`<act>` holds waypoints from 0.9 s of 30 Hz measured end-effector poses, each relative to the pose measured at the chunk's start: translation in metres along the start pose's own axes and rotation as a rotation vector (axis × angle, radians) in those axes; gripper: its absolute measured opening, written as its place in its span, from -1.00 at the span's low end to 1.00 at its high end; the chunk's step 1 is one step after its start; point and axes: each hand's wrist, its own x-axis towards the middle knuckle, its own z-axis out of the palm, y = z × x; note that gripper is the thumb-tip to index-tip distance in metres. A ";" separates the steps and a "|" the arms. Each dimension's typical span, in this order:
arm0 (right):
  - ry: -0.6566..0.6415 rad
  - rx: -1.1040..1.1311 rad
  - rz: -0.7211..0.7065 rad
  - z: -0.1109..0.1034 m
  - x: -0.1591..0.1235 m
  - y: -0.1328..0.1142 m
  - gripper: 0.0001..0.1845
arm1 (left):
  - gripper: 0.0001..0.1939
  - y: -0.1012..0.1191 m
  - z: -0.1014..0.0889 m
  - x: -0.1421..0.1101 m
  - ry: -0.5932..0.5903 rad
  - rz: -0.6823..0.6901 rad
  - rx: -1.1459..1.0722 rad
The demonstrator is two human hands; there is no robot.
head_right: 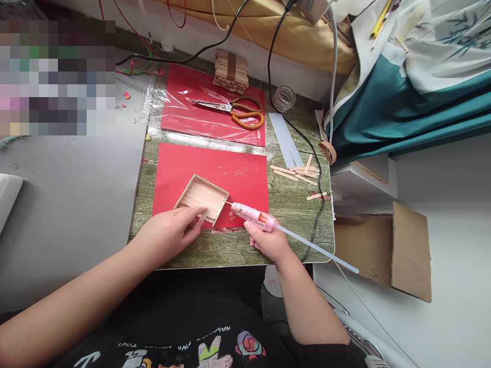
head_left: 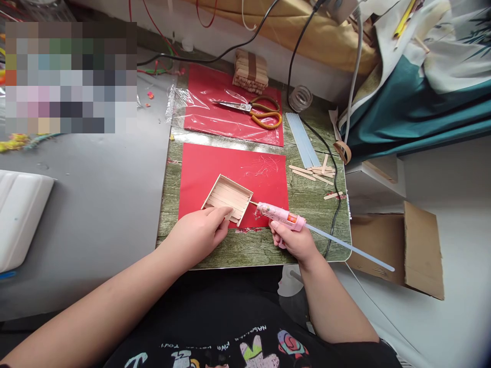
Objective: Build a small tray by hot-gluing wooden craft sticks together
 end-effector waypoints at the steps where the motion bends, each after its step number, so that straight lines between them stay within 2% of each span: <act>1: -0.003 0.000 -0.001 -0.001 0.000 0.002 -0.62 | -0.73 0.000 0.000 0.000 0.004 0.000 0.000; 14: 0.026 -0.001 -0.005 -0.001 0.001 0.002 -0.59 | -0.73 -0.001 0.002 0.000 -0.002 0.002 0.004; 27: -0.027 0.008 -0.014 -0.003 0.001 0.002 -0.57 | -0.73 0.001 0.000 0.001 0.002 0.005 0.018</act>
